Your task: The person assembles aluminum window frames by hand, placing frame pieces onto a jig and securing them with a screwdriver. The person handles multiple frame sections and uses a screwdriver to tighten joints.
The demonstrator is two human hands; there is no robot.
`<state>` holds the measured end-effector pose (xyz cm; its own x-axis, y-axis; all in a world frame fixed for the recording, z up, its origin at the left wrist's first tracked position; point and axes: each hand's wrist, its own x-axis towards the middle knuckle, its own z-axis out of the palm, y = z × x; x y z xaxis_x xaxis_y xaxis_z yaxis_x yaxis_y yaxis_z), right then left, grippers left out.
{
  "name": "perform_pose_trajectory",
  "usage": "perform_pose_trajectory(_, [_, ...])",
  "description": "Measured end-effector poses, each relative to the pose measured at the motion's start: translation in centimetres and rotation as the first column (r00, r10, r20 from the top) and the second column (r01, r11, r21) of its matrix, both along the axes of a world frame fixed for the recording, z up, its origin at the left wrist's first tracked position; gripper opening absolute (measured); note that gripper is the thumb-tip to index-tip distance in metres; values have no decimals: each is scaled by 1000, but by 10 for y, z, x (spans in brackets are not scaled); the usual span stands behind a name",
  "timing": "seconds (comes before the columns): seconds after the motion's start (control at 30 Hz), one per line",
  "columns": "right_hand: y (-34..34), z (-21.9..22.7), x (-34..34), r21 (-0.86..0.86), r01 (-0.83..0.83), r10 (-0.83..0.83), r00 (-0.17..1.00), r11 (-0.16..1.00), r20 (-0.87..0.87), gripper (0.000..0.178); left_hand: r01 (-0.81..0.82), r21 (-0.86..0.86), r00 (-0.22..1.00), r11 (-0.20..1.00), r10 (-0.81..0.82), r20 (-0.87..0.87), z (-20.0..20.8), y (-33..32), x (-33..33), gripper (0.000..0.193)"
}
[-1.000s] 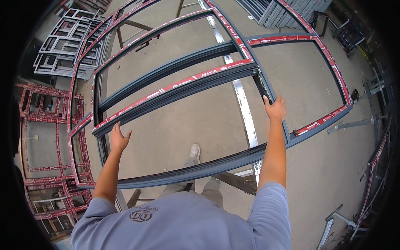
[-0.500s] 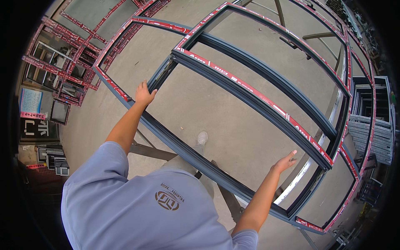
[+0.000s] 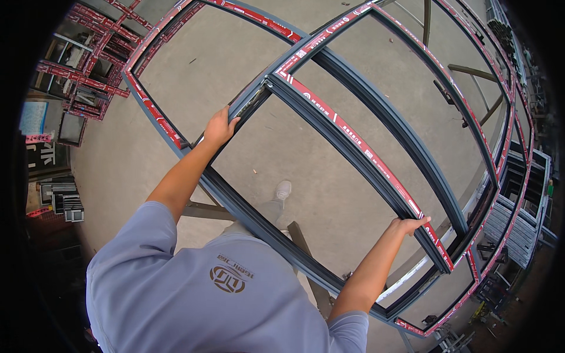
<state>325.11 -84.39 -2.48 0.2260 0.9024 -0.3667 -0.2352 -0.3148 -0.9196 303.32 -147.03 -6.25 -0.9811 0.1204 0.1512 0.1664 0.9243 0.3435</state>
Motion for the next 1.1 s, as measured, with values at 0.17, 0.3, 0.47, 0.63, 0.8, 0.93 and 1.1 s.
perform_pose_trajectory(0.17, [10, -7, 3, -41, 22, -22, 1000, 999, -5, 112, -17, -73, 999, 997, 19, 26, 5, 2, -6, 52])
perform_pose_trajectory(0.3, [8, -2, -4, -71, -8, 5, 999, 997, -38, 112, -33, -127, 997, 991, 42, 66, 6, 10, -24, 51])
perform_pose_trajectory(0.47, [-2, 11, -13, -57, -53, 50, 998, 997, -37, 111, -2, -97, 1000, 995, 2, -2, 4, 29, -46, 45])
perform_pose_trajectory(0.63, [-5, 10, -1, -85, -237, 229, 969, 968, -88, 106, -17, -111, 1000, 994, 20, 20, 11, 31, -45, 42])
perform_pose_trajectory(0.8, [19, -2, 39, -136, -419, 412, 908, 898, -74, 93, -34, -59, 996, 998, 39, 85, 3, 42, -74, 52])
perform_pose_trajectory(0.93, [70, -8, 100, -61, -226, 224, 974, 972, -40, 112, 163, -37, 986, 986, -164, -28, -14, 49, -107, 54])
perform_pose_trajectory(1.1, [144, -8, 132, -41, -143, 132, 972, 989, -194, 78, 189, -163, 982, 968, -189, 16, -24, 42, -119, 66])
